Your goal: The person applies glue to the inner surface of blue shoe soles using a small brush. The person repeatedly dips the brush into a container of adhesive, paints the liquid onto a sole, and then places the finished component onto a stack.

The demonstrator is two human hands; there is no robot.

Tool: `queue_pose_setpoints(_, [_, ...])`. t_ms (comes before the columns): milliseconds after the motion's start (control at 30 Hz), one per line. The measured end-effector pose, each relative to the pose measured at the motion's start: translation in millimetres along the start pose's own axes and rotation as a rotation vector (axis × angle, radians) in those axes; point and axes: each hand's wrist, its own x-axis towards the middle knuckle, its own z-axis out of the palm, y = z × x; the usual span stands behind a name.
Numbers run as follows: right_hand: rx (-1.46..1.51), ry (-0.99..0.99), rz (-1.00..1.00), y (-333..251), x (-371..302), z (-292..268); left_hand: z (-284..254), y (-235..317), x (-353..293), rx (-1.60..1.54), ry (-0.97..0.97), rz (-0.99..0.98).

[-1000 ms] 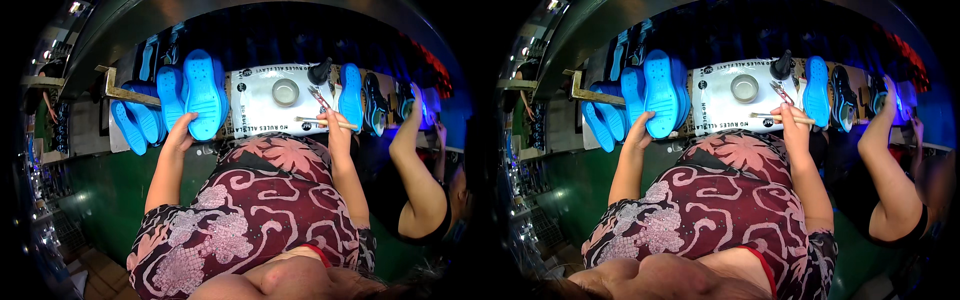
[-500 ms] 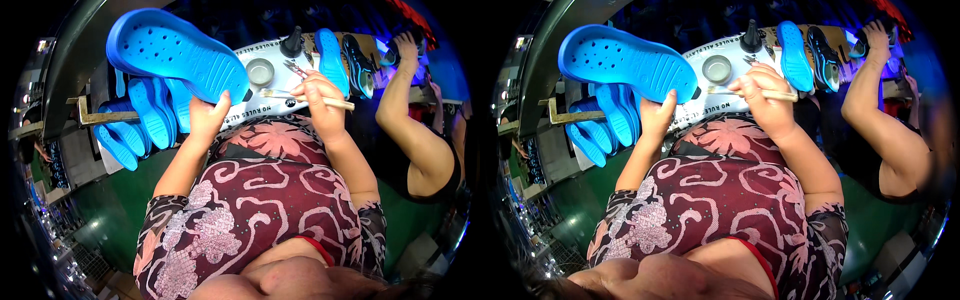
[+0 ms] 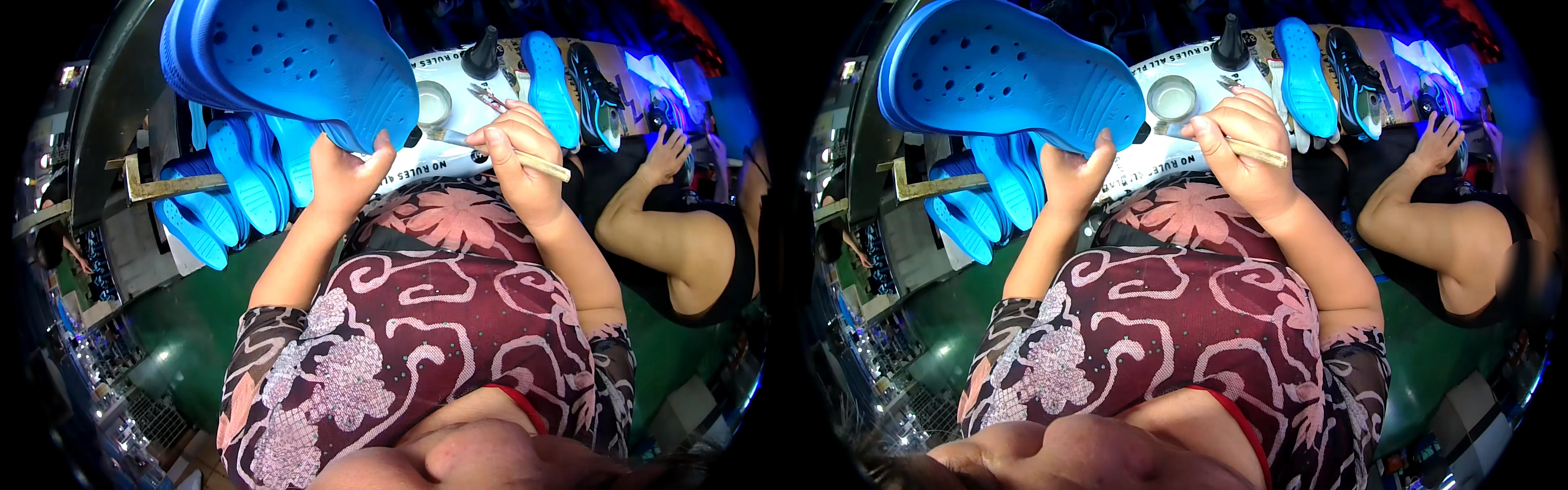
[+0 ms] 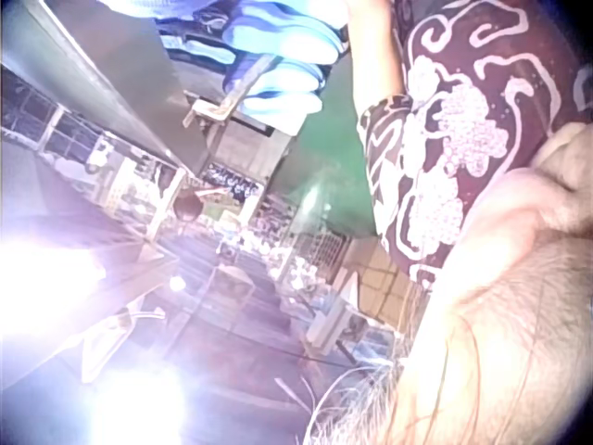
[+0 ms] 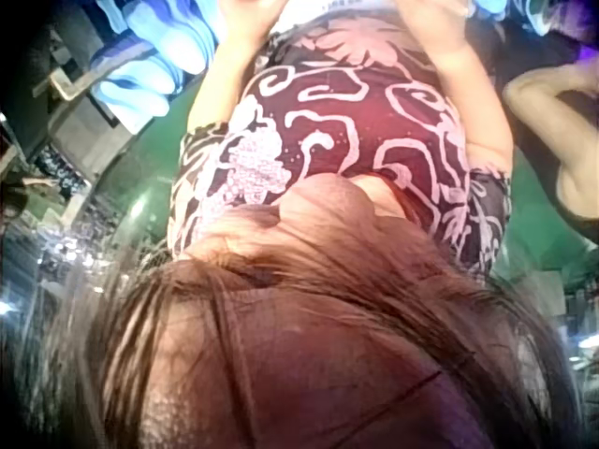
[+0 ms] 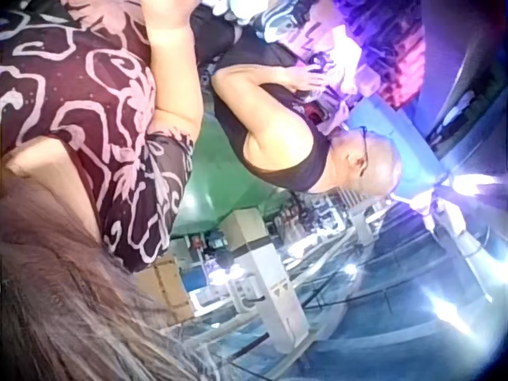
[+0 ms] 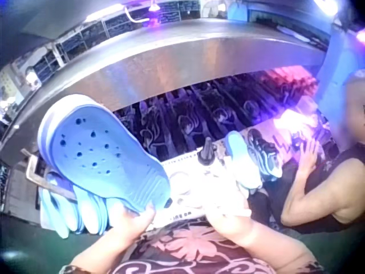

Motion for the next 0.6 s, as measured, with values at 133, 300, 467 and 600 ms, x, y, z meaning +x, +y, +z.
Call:
queue_pose_setpoints(133, [-0.025,-0.046,-0.055,-2,3,4,5,4,0,0.004,-0.013,0.018])
queue_pose_setpoints(300, [-0.117,-0.025,-0.045,2,-1,-3,2,0,-1,0.017,-0.019,0.027])
queue_pose_setpoints(467, [-0.009,-0.071,-0.093,-4,-2,-4,5,0,-3,-0.018,0.000,-0.001])
queue_pose_setpoints(600, [-0.067,-0.110,-0.104,-4,-6,0,6,2,-3,0.013,-0.002,0.038])
